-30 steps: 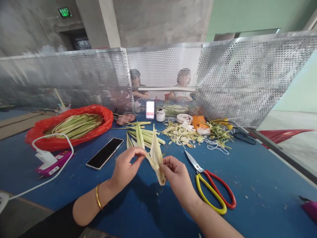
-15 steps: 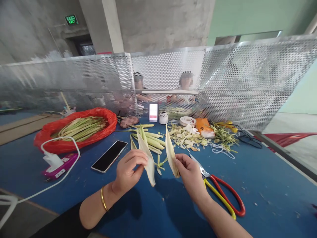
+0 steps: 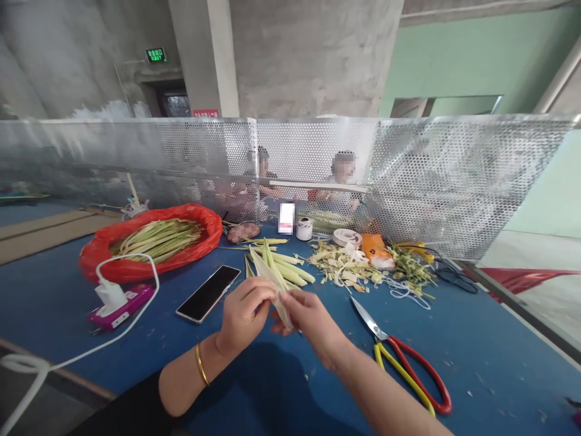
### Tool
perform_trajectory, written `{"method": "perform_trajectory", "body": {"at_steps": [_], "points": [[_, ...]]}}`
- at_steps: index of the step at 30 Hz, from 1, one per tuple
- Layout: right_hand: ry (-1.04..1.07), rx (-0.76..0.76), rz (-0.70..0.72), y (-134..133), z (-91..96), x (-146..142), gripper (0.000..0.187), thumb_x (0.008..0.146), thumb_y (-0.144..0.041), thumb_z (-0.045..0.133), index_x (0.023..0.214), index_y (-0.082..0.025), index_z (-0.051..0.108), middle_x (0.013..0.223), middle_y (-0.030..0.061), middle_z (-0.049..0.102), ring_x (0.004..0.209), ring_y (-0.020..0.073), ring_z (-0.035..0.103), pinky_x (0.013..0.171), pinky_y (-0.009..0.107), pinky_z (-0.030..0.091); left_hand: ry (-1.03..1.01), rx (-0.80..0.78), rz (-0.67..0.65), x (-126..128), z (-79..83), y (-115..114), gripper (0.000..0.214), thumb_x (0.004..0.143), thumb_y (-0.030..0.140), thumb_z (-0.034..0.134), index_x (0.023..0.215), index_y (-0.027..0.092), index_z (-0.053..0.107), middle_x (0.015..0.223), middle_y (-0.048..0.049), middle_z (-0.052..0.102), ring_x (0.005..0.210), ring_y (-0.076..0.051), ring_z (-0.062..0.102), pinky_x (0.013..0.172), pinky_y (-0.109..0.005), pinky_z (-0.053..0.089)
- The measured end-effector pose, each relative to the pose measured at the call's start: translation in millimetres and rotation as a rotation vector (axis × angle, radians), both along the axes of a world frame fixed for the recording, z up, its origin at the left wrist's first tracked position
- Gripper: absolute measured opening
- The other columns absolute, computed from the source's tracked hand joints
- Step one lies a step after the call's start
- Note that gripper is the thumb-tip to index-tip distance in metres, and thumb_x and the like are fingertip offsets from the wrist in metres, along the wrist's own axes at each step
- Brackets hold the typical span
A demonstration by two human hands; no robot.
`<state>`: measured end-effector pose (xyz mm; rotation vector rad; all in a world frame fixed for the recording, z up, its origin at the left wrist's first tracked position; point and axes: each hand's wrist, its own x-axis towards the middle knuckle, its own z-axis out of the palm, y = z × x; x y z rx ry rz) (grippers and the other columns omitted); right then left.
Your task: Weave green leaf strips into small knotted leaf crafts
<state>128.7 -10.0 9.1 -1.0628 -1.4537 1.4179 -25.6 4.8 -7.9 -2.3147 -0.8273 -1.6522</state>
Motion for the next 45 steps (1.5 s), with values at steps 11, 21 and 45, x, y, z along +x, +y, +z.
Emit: {"method": "perform_trajectory", "body": {"at_steps": [11,21,45], "points": [[-0.192,0.146,-0.224,-32,-3.4,81,0.037,0.081,-0.046,0.062,0.059,-0.019,0.049,0.051,-0.0062,0.047,0.046,0.0094,0.043,0.052,0.023,0.034,0.132,0.080,0.027,37,30.4,-16,0.035,0.083,0.016,0.062,0.117,0.020,0.060,0.111,-0.0094,0.068,0.108,-0.025,0.059,0.098,-0.042,0.044],[-0.249,0.299,-0.465,-21,-6.4,106,0.023,0.079,-0.041,0.064,0.073,-0.018,0.065,0.056,-0.0029,0.056,0.053,0.0136,0.050,0.053,0.025,0.038,0.181,-0.968,-0.168,68,21.3,6,0.021,0.081,0.035,0.060,0.068,0.020,0.068,0.054,0.0010,0.062,0.052,-0.015,0.056,0.048,-0.023,0.035],[-1.451,0.108,-0.323,-46,-42.5,156,0.067,0.070,-0.013,0.051,0.136,-0.009,0.044,0.104,0.0178,0.064,0.092,0.0302,0.063,0.071,0.033,0.038,-0.241,-1.618,-0.358,83,-15.6,-1,0.022,0.075,0.035,0.063,0.067,0.015,0.059,0.065,-0.0032,0.067,0.040,-0.008,0.051,0.041,-0.019,0.034]]}}
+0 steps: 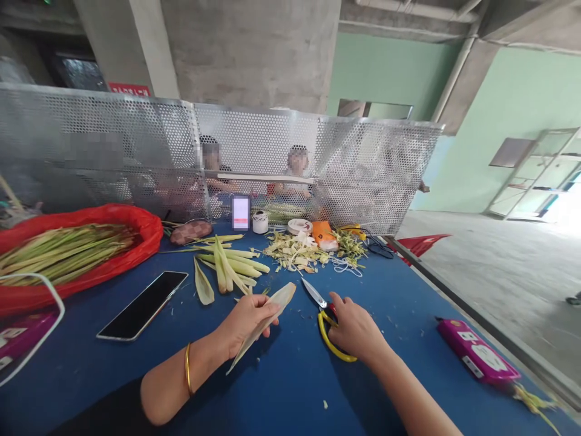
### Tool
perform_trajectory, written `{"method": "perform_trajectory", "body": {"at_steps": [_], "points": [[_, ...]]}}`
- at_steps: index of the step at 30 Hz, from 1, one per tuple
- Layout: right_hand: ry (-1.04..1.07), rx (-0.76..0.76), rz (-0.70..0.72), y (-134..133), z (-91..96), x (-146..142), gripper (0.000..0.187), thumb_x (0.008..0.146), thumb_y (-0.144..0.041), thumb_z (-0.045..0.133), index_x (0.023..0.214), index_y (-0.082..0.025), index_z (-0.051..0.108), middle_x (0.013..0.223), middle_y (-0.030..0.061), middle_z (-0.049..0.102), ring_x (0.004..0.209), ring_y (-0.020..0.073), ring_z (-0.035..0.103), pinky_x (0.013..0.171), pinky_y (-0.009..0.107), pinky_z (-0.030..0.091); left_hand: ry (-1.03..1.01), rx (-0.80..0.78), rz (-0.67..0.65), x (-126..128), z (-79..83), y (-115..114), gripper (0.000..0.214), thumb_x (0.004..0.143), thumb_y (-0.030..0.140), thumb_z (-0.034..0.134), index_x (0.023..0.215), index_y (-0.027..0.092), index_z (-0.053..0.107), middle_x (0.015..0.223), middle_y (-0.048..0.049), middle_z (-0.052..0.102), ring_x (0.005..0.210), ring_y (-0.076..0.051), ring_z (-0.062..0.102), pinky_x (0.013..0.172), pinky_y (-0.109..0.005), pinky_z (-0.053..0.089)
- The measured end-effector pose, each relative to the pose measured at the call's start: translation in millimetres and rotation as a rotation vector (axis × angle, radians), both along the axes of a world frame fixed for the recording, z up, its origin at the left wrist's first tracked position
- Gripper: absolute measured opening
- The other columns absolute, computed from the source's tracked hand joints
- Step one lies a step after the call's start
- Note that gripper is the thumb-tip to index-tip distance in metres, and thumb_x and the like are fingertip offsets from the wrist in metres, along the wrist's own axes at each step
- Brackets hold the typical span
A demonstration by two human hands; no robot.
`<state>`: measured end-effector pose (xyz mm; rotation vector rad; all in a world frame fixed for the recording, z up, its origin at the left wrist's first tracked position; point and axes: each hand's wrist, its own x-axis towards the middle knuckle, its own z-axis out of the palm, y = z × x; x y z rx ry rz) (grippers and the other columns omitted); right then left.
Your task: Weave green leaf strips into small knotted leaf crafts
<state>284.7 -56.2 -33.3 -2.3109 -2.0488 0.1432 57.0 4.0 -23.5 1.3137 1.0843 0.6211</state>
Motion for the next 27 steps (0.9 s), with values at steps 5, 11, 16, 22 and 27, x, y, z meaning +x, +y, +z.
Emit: {"method": "perform_trajectory", "body": {"at_steps": [5,11,16,22,27], "points": [[0.034,-0.037,-0.019,-5,5.9,6,0.078,0.068,-0.013,0.051,0.144,-0.004,0.035,0.098,0.0195,0.070,0.088,0.0313,0.066,0.066,0.032,0.038,-0.035,0.030,0.024,0,1.6,-2,0.022,0.076,0.036,0.060,0.066,0.016,0.057,0.063,-0.0015,0.066,0.039,-0.008,0.050,0.040,-0.019,0.034],[0.209,-0.021,-0.088,-28,1.2,30,0.060,0.070,-0.017,0.056,0.129,-0.015,0.056,0.091,0.0116,0.073,0.086,0.0293,0.066,0.067,0.031,0.042,-0.042,0.060,0.032,-2,-2.1,1,0.022,0.075,0.035,0.061,0.068,0.015,0.059,0.063,-0.0014,0.067,0.037,-0.007,0.050,0.044,-0.021,0.037],[1.026,0.047,-0.071,-49,4.4,35,0.055,0.065,-0.031,0.068,0.119,-0.022,0.060,0.068,-0.0022,0.058,0.060,0.0182,0.055,0.057,0.029,0.042,-0.042,0.102,0.026,3,-2.1,5,0.023,0.075,0.036,0.061,0.065,0.015,0.059,0.063,-0.0014,0.067,0.037,-0.008,0.049,0.045,-0.022,0.036],[1.242,0.022,0.031,-56,21.2,20,0.057,0.070,-0.049,0.073,0.117,-0.024,0.052,0.074,-0.0039,0.048,0.060,0.0113,0.041,0.057,0.024,0.037,-0.026,0.104,0.031,15,2.4,18,0.024,0.075,0.037,0.061,0.067,0.015,0.062,0.065,-0.0015,0.067,0.037,-0.006,0.045,0.041,-0.021,0.031],[1.109,-0.015,0.109,-45,29.5,12,0.063,0.068,-0.062,0.069,0.114,-0.024,0.051,0.072,-0.0053,0.036,0.062,0.0119,0.035,0.057,0.024,0.034,-0.013,0.070,-0.007,29,8.2,23,0.023,0.075,0.037,0.063,0.073,0.014,0.065,0.067,-0.0020,0.068,0.036,-0.006,0.043,0.037,-0.020,0.026]]}}
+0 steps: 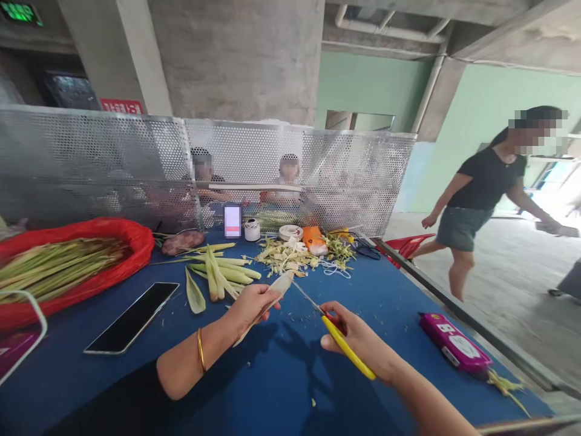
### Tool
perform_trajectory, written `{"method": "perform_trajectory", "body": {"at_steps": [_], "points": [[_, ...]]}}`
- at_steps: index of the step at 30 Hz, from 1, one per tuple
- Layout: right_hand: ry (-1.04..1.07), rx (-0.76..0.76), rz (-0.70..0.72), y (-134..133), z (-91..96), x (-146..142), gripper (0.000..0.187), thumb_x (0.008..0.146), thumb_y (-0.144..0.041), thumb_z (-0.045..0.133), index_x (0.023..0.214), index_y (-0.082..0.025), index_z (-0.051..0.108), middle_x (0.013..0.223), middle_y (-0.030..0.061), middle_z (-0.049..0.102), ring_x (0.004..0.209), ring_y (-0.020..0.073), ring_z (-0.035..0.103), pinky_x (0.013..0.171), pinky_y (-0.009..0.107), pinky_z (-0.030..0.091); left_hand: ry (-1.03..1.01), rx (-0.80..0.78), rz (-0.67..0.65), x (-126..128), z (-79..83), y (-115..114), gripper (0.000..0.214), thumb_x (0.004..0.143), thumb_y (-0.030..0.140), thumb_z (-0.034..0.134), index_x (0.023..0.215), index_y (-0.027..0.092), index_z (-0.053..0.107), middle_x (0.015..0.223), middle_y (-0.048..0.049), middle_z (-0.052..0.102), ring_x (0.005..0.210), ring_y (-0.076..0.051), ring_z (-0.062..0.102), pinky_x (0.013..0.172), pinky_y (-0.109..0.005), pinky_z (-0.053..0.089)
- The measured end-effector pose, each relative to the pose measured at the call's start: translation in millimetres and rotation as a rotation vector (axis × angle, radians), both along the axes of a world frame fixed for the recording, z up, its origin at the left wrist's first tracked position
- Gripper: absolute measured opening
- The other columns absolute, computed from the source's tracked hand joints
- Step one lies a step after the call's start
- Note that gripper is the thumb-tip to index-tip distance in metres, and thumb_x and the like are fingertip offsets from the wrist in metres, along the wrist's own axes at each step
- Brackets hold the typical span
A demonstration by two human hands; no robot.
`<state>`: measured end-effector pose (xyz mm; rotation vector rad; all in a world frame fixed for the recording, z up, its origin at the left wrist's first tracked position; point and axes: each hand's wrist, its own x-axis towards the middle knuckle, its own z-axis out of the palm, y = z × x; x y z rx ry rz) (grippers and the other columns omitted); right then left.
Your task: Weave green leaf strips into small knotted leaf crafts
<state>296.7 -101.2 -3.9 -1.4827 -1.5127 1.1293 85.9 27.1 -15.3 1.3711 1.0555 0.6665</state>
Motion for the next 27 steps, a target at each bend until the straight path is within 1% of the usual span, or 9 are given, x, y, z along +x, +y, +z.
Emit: {"method": "perform_trajectory", "body": {"at_steps": [4,10,13,15,18,19,21,24,27], "points": [[-0.008,0.020,-0.010,12,-0.2,-4,0.055,0.072,-0.060,0.067,0.109,-0.021,0.053,0.068,-0.0063,0.034,0.060,0.0109,0.032,0.053,0.022,0.029,0.003,-0.038,-0.052,12,2.2,-2,0.021,0.073,0.035,0.066,0.072,0.014,0.065,0.064,-0.0018,0.067,0.035,-0.006,0.043,0.036,-0.019,0.024],[-0.044,0.021,-0.051,28,-13.4,3,0.047,0.073,-0.054,0.069,0.101,-0.018,0.058,0.057,-0.0087,0.037,0.049,0.0074,0.031,0.045,0.021,0.025,-0.017,-0.074,-0.070,19,1.4,3,0.024,0.069,0.036,0.070,0.069,0.013,0.064,0.061,-0.0015,0.066,0.034,-0.005,0.042,0.033,-0.018,0.021],[-0.039,0.013,-0.091,33,-19.3,5,0.047,0.069,-0.054,0.072,0.096,-0.018,0.059,0.055,-0.0093,0.039,0.043,0.0061,0.033,0.041,0.021,0.025,-0.038,-0.099,-0.054,19,0.8,7,0.025,0.066,0.037,0.074,0.069,0.013,0.065,0.061,-0.0024,0.067,0.035,-0.006,0.044,0.034,-0.019,0.024],[0.000,0.016,-0.156,37,-21.5,3,0.051,0.066,-0.056,0.074,0.097,-0.018,0.058,0.053,-0.0100,0.039,0.040,0.0060,0.034,0.039,0.020,0.026,-0.064,-0.122,-0.034,18,2.2,6,0.026,0.064,0.037,0.076,0.071,0.013,0.067,0.062,-0.0035,0.068,0.039,-0.009,0.050,0.036,-0.019,0.029],[0.154,0.065,-0.286,44,-19.5,-3,0.059,0.064,-0.060,0.073,0.102,-0.019,0.054,0.053,-0.0102,0.041,0.037,0.0065,0.034,0.037,0.020,0.027,-0.129,-0.135,0.032,15,9.3,2,0.027,0.063,0.038,0.077,0.073,0.014,0.070,0.064,-0.0044,0.070,0.049,-0.013,0.059,0.044,-0.021,0.039],[0.212,0.090,-0.306,47,-17.0,-6,0.060,0.065,-0.062,0.071,0.104,-0.020,0.053,0.055,-0.0097,0.042,0.039,0.0067,0.036,0.037,0.021,0.028,-0.152,-0.132,0.060,13,12.9,0,0.027,0.064,0.038,0.076,0.073,0.013,0.071,0.063,-0.0046,0.070,0.051,-0.014,0.060,0.046,-0.021,0.041],[0.333,0.142,-0.281,54,-10.2,-14,0.062,0.068,-0.065,0.068,0.108,-0.020,0.051,0.062,-0.0078,0.046,0.044,0.0074,0.039,0.042,0.021,0.033,-0.196,-0.126,0.117,9,20.7,-1,0.026,0.064,0.038,0.076,0.070,0.013,0.072,0.059,-0.0045,0.068,0.050,-0.014,0.059,0.047,-0.022,0.043],[0.473,0.206,-0.189,65,0.0,-31,0.065,0.071,-0.066,0.066,0.115,-0.020,0.051,0.070,-0.0047,0.050,0.053,0.0092,0.044,0.049,0.022,0.039,-0.280,-0.114,0.221,0,29.9,2,0.023,0.067,0.035,0.074,0.067,0.013,0.070,0.050,-0.0008,0.062,0.039,-0.010,0.052,0.039,-0.019,0.036],[0.465,0.225,-0.152,72,2.2,-49,0.064,0.071,-0.063,0.067,0.117,-0.020,0.052,0.070,-0.0032,0.052,0.057,0.0111,0.047,0.051,0.022,0.040,-0.381,-0.072,0.357,-12,34.1,10,0.018,0.069,0.029,0.072,0.063,0.014,0.063,0.042,0.0044,0.052,0.030,-0.005,0.039,0.032,-0.016,0.023]]}}
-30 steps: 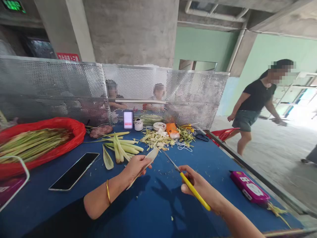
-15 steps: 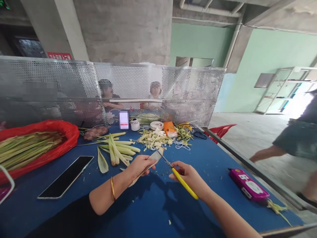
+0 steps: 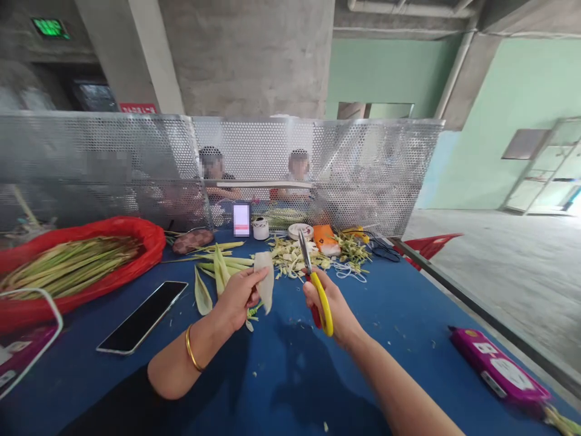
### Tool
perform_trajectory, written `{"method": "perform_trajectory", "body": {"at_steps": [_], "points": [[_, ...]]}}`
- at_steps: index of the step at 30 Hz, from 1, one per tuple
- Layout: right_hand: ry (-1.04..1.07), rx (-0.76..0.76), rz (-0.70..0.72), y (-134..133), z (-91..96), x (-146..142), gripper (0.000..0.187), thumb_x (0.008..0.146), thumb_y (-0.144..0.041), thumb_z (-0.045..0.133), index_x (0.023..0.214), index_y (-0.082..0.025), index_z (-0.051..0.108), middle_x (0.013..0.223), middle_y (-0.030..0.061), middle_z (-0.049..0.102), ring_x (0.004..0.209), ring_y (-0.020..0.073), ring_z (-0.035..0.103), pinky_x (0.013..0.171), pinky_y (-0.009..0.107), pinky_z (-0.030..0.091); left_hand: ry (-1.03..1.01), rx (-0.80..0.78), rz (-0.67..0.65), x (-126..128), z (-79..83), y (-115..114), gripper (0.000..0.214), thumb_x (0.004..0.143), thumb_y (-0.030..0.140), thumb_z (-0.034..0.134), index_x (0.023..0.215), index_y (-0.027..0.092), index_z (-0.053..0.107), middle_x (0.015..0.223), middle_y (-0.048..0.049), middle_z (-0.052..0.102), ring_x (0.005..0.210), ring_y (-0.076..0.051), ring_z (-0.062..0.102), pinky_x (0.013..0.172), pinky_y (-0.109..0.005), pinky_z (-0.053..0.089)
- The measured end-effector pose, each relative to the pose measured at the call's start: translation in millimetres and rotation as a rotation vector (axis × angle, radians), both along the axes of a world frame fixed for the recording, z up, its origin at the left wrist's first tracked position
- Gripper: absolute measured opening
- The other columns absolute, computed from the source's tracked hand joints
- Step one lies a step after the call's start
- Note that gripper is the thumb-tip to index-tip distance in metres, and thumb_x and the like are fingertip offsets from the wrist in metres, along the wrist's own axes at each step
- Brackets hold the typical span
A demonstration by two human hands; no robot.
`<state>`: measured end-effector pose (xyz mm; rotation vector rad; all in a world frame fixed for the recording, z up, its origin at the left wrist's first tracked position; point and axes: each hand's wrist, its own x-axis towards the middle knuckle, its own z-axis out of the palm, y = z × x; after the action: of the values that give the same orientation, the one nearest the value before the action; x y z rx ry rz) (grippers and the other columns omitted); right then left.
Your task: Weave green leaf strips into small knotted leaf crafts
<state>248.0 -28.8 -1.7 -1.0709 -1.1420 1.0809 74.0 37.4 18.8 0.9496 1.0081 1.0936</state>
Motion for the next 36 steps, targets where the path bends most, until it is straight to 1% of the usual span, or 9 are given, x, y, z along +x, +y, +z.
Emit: {"method": "perform_trajectory", "body": {"at_steps": [2,7,13,17,21,24,31,33,36], "points": [[-0.033,-0.030,0.032,0,-3.7,-8,0.065,0.072,-0.064,0.066,0.118,-0.020,0.051,0.067,-0.0035,0.051,0.055,0.0115,0.047,0.049,0.022,0.040,-0.054,0.012,0.109,-8,1.0,7,0.015,0.069,0.023,0.071,0.065,0.014,0.060,0.044,0.0038,0.054,0.032,-0.006,0.043,0.031,-0.015,0.025],[-0.166,-0.050,0.174,-10,-16.0,-7,0.070,0.075,-0.069,0.059,0.125,-0.023,0.044,0.076,-0.0008,0.052,0.060,0.0129,0.047,0.051,0.024,0.041,-0.182,0.019,0.382,-22,-0.8,26,0.010,0.068,0.009,0.064,0.075,0.014,0.058,0.064,-0.0007,0.064,0.051,-0.010,0.062,0.047,-0.020,0.051],[-0.467,-0.017,0.201,-15,-16.2,-5,0.064,0.078,-0.068,0.055,0.123,-0.023,0.042,0.081,-0.0007,0.049,0.069,0.0155,0.044,0.061,0.027,0.039,-0.217,0.098,0.585,-17,-11.8,32,0.014,0.074,0.010,0.062,0.082,0.017,0.053,0.070,0.0025,0.061,0.056,-0.009,0.063,0.055,-0.021,0.055],[-0.573,-0.017,0.159,-13,-20.2,-12,0.055,0.081,-0.065,0.053,0.115,-0.023,0.043,0.076,-0.0034,0.042,0.066,0.0144,0.038,0.060,0.027,0.036,-0.181,0.114,0.569,-6,-22.2,23,0.016,0.075,0.018,0.065,0.081,0.018,0.050,0.069,0.0035,0.059,0.054,-0.010,0.063,0.053,-0.022,0.055],[-0.542,-0.026,0.099,-9,-27.4,-12,0.047,0.082,-0.059,0.056,0.112,-0.024,0.046,0.073,-0.0044,0.040,0.062,0.0132,0.038,0.056,0.024,0.035,-0.106,0.140,0.484,4,-31.4,13,0.016,0.079,0.026,0.063,0.078,0.020,0.048,0.074,0.0021,0.060,0.065,-0.013,0.065,0.058,-0.023,0.056],[-0.459,-0.075,0.056,-6,-30.4,-12,0.048,0.083,-0.059,0.055,0.115,-0.024,0.047,0.067,-0.0058,0.038,0.055,0.0114,0.038,0.048,0.022,0.033,-0.089,0.157,0.444,9,-35.8,8,0.015,0.081,0.030,0.060,0.079,0.021,0.049,0.081,0.0001,0.062,0.071,-0.014,0.065,0.063,-0.025,0.058],[-0.368,-0.142,-0.006,-2,-32.8,-15,0.056,0.081,-0.065,0.054,0.113,-0.020,0.052,0.052,-0.0103,0.031,0.040,0.0077,0.025,0.036,0.021,0.023,-0.146,0.129,0.371,13,-37.9,3,0.022,0.078,0.034,0.066,0.086,0.018,0.054,0.087,-0.0043,0.065,0.075,-0.017,0.067,0.064,-0.030,0.059],[-0.424,-0.112,-0.075,0,-32.0,-11,0.055,0.080,-0.066,0.053,0.111,-0.020,0.054,0.051,-0.0090,0.035,0.040,0.0087,0.029,0.038,0.022,0.024,-0.145,0.116,0.375,10,-36.2,6,0.022,0.077,0.032,0.068,0.086,0.017,0.054,0.086,-0.0047,0.066,0.074,-0.016,0.067,0.063,-0.028,0.059],[-0.699,-0.087,-0.216,3,-25.9,3,0.051,0.080,-0.065,0.052,0.107,-0.022,0.059,0.057,-0.0028,0.053,0.049,0.0145,0.047,0.046,0.024,0.032,-0.133,0.089,0.358,3,-29.0,9,0.022,0.075,0.027,0.071,0.084,0.017,0.054,0.080,-0.0036,0.067,0.068,-0.014,0.068,0.060,-0.025,0.057]]}}
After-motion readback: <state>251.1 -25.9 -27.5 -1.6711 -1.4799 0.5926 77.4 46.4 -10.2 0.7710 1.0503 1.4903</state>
